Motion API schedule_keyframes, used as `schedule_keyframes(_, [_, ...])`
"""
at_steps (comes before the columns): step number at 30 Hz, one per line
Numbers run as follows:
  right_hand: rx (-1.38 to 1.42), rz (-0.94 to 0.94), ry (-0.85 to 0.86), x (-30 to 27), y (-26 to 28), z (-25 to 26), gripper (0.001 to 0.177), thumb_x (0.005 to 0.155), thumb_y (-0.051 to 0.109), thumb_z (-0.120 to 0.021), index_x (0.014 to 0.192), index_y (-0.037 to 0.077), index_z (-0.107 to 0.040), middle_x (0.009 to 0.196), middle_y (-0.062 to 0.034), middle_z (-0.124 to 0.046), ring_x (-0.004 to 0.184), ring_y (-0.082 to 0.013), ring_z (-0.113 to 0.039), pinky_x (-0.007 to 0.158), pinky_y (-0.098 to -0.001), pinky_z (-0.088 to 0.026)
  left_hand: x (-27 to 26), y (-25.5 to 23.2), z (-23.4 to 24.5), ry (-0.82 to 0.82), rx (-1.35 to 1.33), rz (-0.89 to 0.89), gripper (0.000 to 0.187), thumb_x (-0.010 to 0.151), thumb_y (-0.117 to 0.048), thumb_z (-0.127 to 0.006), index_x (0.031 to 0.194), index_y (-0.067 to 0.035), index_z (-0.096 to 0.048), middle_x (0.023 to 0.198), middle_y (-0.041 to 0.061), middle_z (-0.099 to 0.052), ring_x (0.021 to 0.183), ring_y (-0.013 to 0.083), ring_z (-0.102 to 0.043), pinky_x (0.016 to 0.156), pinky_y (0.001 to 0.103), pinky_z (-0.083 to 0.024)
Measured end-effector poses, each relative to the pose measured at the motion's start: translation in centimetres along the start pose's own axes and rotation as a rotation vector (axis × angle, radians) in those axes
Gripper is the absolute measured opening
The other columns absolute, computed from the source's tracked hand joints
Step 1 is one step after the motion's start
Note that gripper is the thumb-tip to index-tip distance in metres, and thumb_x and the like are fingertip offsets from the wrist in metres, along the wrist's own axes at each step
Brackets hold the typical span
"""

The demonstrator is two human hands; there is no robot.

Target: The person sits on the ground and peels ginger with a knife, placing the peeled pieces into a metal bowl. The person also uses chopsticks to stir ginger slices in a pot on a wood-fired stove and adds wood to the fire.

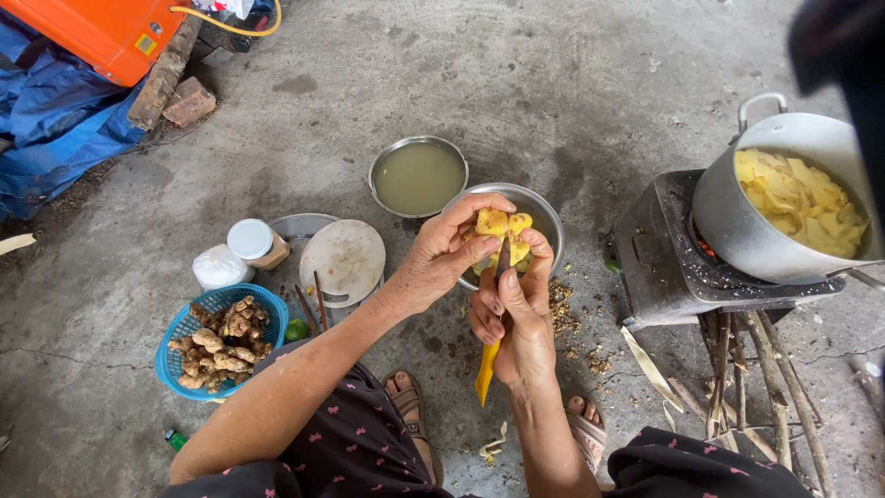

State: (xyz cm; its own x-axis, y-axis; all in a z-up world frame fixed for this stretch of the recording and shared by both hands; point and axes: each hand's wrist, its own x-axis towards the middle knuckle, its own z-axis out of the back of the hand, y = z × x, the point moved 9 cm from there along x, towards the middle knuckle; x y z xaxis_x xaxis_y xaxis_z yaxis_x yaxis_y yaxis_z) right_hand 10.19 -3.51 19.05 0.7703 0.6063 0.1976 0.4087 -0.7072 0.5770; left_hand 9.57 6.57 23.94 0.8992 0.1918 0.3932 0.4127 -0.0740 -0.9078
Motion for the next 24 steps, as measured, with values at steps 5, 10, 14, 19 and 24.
schedule_keyframes(5, [0.049,-0.005,-0.012,0.0,0.2,0.2,0.043,0.103,0.028,-0.057,0.142,0.021,-0.04,0.062,0.0029,-0.034,0.038,-0.0051,-0.034,0.033,-0.0174,-0.039,-0.4,0.2,0.1,-0.002,-0.007,0.01,0.039,0.102,-0.004,-0.064,0.139,-0.002,-0.056,0.129,0.013,-0.063,0.116,0.0117,-0.057,0.102,0.033,-0.053])
schedule_keyframes(10, [-0.006,0.04,-0.056,-0.1,0.5,0.5,0.043,0.103,0.028,-0.057,0.142,0.017,-0.043,0.061,0.0022,-0.034,0.039,-0.0053,-0.034,0.033,-0.0179,-0.038,-0.5,-0.9,-0.5,-0.054,0.017,-0.042,0.034,0.101,-0.003,-0.065,0.134,-0.001,-0.058,0.124,0.011,-0.063,0.114,0.0112,-0.057,0.098,0.032,-0.055])
schedule_keyframes(14, [-0.198,0.152,-0.129,-0.2,1.1,0.9,0.045,0.103,0.029,-0.056,0.143,0.011,-0.046,0.06,0.0012,-0.039,0.04,-0.0045,-0.036,0.034,-0.0191,-0.039,-0.7,-1.2,-0.7,-0.114,0.139,-0.104,0.034,0.097,-0.004,-0.07,0.13,-0.001,-0.06,0.119,0.012,-0.063,0.108,0.0136,-0.06,0.093,0.032,-0.056])
schedule_keyframes(19, [-0.321,0.22,-0.187,-0.5,1.7,1.0,0.046,0.105,0.029,-0.054,0.143,0.004,-0.049,0.061,0.0012,-0.041,0.041,-0.0038,-0.036,0.036,-0.0195,-0.04,-0.9,-1.4,-1.0,-0.172,0.225,-0.141,0.035,0.093,-0.005,-0.075,0.125,-0.001,-0.064,0.116,0.012,-0.065,0.104,0.0155,-0.064,0.089,0.032,-0.059])
schedule_keyframes(24, [-0.291,0.21,-0.144,0.0,2.3,1.2,0.047,0.107,0.029,-0.049,0.147,0.005,-0.05,0.06,0.0013,-0.038,0.041,-0.0033,-0.035,0.036,-0.0184,-0.038,-1.2,-0.3,-0.4,-0.223,0.112,-0.114,0.036,0.094,-0.002,-0.073,0.127,-0.002,-0.06,0.112,0.01,-0.063,0.104,0.0137,-0.062,0.09,0.031,-0.058])
